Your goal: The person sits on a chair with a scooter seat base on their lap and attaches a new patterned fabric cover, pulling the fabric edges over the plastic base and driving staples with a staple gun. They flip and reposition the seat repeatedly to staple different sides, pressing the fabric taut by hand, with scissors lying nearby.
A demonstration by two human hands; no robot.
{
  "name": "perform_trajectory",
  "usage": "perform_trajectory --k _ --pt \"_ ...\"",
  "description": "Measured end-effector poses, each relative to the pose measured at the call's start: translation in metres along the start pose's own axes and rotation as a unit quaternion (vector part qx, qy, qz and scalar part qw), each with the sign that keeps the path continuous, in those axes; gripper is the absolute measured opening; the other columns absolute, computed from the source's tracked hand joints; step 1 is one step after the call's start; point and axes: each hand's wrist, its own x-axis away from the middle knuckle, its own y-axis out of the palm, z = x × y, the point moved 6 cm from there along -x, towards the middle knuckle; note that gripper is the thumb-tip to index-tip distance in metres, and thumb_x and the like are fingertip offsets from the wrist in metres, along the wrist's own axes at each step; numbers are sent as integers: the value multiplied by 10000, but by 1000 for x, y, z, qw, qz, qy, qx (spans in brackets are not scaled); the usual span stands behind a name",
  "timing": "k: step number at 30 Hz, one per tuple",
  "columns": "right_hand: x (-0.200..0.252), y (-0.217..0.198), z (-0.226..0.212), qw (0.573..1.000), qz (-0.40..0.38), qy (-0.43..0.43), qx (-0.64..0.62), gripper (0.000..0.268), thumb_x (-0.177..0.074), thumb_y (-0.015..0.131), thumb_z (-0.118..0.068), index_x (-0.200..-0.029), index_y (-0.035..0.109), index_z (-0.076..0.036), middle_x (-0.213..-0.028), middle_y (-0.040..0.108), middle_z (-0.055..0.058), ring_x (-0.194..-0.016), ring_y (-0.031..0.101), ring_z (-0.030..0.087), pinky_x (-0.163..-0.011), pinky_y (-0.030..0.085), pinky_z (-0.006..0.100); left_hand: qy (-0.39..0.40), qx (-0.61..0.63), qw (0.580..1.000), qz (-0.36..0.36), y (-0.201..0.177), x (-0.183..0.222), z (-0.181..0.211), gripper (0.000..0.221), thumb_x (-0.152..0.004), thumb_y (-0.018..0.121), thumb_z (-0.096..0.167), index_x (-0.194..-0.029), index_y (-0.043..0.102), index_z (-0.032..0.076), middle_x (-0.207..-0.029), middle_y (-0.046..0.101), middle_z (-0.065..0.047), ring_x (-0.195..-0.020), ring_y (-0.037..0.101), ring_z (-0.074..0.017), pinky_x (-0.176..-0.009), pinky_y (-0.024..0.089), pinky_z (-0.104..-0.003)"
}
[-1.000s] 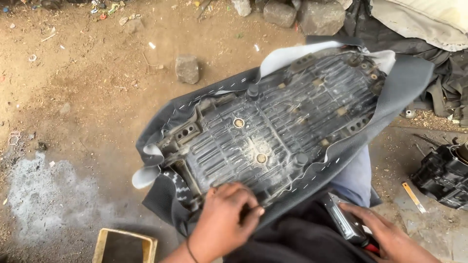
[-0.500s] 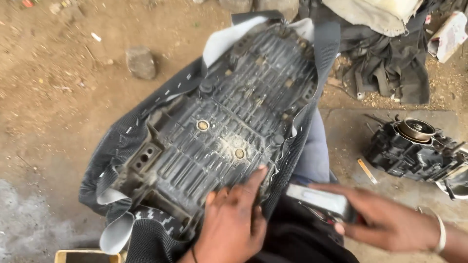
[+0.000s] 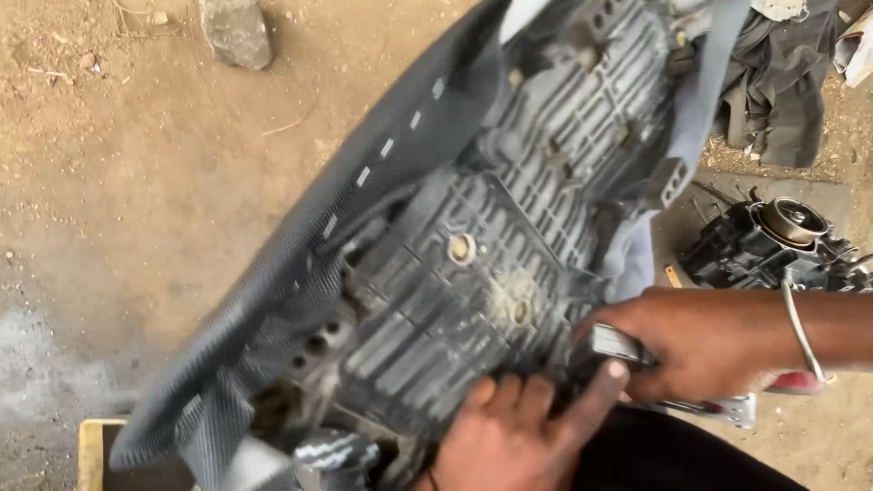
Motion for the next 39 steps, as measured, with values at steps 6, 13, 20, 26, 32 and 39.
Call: perform_trajectory --k 6,13,20,26,32,39 --pt "-7 6 -18 994 -12 70 -88 526 -845 749 -273 -1357 630 -257 -875 816 28 -727 802 161 -744 623 327 21 -10 999 27 2 7 -9 574 -1015 635 237 -1569 546 116 -736 603 -77 -585 562 -153 -641 421 -336" --pt "-19 18 -8 992 77 -10 -100 491 -828 781 -311 -1300 665 -239 -840 818 48 -760 818 211 -722 616 349 -4 -15 1000 11 -4 12 -17 644 -874 629 141 -1495 568 -16 -725 628 -93 -591 590 -153 -631 497 -348" --pt "-16 22 16 957 253 -142 -16 379 -864 843 -415 -1155 738 -195 -852 815 73 -805 769 290 -708 588 392 31 -46 998 23 -9 -7 -13 727 -738 674 176 -1431 607 -34 -686 608 -95 -549 583 -208 -560 485 -381" --pt "43 12 9 956 231 -145 -111 817 -796 880 -520 -1388 463 -142 -1023 775 95 -818 745 215 -709 644 382 -71 12 996 57 -29 -24 -10 746 -672 685 123 -1397 589 -28 -753 670 -133 -673 674 -310 -691 554 -447" --pt "89 51 73 932 92 297 -188 815 -920 735 -338 -1560 233 -277 -1124 703 39 -624 628 293 -631 581 440 -179 109 976 63 -37 -39 -26 693 -727 713 102 -1395 551 6 -824 758 -74 -701 723 -311 -723 580 -433" --pt "66 43 22 961 179 -49 -204 674 -929 778 -331 -1476 407 -199 -1050 701 66 -684 705 258 -652 624 426 -203 195 951 129 -35 -35 -28 495 -868 602 14 -1363 585 28 -913 785 -91 -779 775 -288 -715 611 -385"
